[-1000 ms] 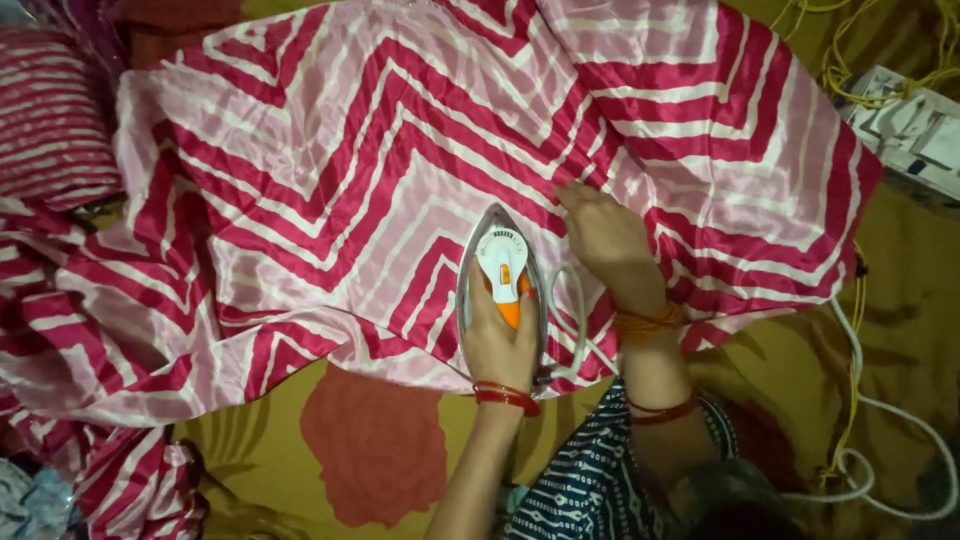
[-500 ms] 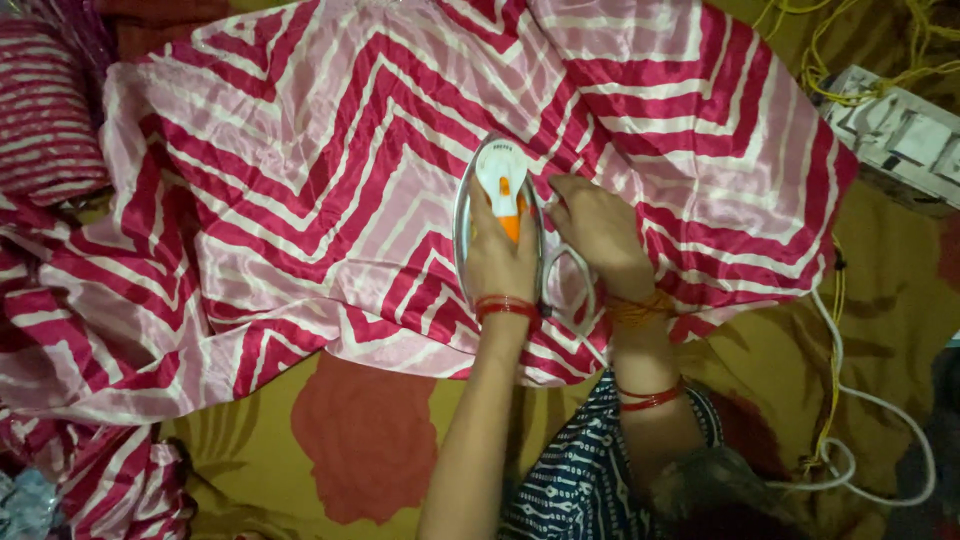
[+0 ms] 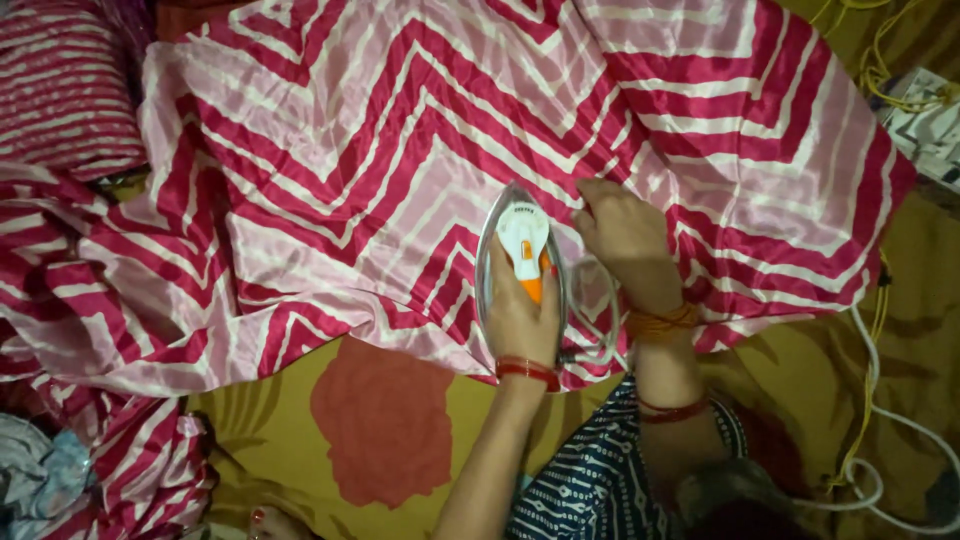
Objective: Ironing a pink and white chevron patterned cloth on a bed.
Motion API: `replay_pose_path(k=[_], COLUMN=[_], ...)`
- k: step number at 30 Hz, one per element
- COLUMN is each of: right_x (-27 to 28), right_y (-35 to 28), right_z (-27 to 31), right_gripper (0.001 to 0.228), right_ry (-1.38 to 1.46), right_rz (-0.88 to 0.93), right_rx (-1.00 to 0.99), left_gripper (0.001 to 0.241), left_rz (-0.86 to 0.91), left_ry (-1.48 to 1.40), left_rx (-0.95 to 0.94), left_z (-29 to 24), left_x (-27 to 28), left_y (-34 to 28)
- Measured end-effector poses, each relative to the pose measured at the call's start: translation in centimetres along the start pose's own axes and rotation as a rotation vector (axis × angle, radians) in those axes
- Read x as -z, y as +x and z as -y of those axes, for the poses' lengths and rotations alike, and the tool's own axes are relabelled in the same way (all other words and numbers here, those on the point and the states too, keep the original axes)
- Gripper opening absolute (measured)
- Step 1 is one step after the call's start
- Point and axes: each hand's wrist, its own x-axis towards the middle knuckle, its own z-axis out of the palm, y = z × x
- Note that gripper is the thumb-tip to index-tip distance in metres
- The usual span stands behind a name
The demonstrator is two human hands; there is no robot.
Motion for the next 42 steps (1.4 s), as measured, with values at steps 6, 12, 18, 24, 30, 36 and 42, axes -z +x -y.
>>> replay_pose_path(k=[6, 12, 18, 24, 30, 36, 42], right_x=[0.2, 0.2, 0.2, -0.4, -0.2, 1.0, 0.8], right_y=[-0.3, -0.5, -0.6, -1.8, 0.0, -1.1, -1.0], right_z=[-0.3, -0.7, 0.2, -0.4, -0.3, 1.0, 1.6], right_gripper=[0.043, 0.041, 0.042, 0.034, 0.04, 0.04, 0.043], right_ry=[0.007, -0.005, 0.017, 0.025, 0.003, 0.03, 0.017], right_rz=[-0.009, -0.039, -0.037, -0.319, -0.034, -0.095, -0.029], right_rx=[0.013, 0.065, 0.08, 0.34, 0.052, 0.075, 0.103], left_gripper=[0.076, 0.076, 0.076, 0.077, 0.077, 0.077, 0.079], left_rz=[0.073, 0.066, -0.042, 0.034, 0.056, 0.029, -0.005], left_ry=[0.026, -0.011, -0.069, -0.102, -0.067, -0.022, -0.054], left_rx=[0.136, 0.107, -0.01, 0.099, 0.097, 0.082, 0.137], left_z=[-3.5, -3.8, -1.1, -1.8, -2.9, -2.6, -2.5], left_x=[-0.6, -0.1, 0.8, 1.1, 0.1, -0.5, 2.1], left_y=[6.1, 5.8, -0.6, 0.1, 4.6, 5.3, 0.5])
